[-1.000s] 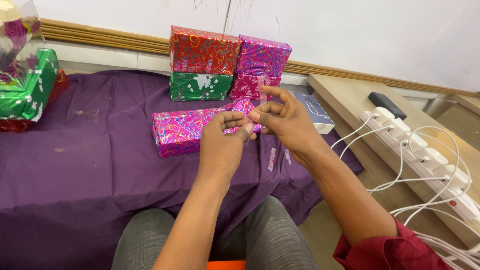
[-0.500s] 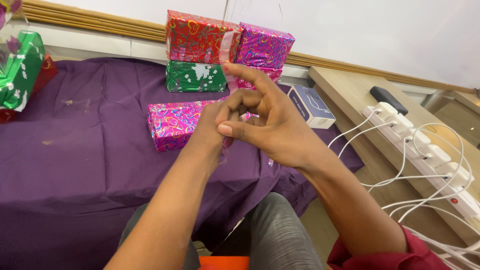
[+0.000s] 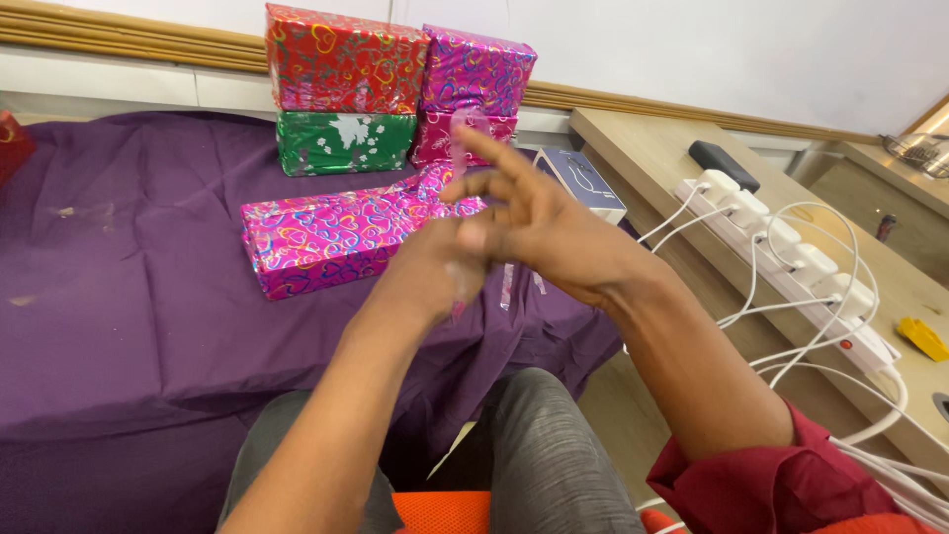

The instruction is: The person tapes a pink heart-patterned gift box on a purple-covered table, then picks up a red heart-patterned box and smooths its surface. The person uses clear tape to secure the wrapping paper on the edges and corners of the boxes.

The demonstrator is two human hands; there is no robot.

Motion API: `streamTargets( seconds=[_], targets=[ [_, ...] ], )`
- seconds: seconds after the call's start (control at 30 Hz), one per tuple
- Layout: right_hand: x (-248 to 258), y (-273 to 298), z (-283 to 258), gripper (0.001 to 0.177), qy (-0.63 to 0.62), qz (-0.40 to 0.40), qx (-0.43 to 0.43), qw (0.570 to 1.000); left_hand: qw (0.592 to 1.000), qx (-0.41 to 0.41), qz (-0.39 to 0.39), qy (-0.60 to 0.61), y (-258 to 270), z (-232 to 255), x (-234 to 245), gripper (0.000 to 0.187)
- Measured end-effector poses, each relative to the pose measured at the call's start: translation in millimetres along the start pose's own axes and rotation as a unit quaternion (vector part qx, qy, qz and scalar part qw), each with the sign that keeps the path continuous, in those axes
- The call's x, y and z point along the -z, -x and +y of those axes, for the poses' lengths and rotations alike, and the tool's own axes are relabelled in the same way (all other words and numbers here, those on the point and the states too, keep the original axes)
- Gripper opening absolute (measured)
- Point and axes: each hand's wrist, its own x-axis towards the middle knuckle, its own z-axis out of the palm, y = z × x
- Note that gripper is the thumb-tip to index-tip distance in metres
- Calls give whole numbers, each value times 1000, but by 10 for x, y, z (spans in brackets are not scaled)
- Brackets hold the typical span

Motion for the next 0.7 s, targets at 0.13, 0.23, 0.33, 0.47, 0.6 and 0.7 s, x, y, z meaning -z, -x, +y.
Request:
streamTargets(
  seconds=[0.13,0.23,0.33,0.47,0.6,0.7],
  targets=[
    [217,146,45,48,-362,-8,-9,932,985,124,49,108,-24,211,143,31],
    [220,241,114,38,-371,-12,-44,928,945,75,83,306,22,410,256,39],
    [158,282,155,33,-334,17,-56,941,905,208,44,369,56,613,340,55],
    [42,358,256,26,-262,59,-113,957,898,113,60,420,190,633,357,44],
    [-59,410,434,23,-214,89,-166,958,931,50,103,348,353,435,331,28],
    [-62,409,549,21,-210,104,-191,953,932,106,104,331,456,234,285,28]
  ],
)
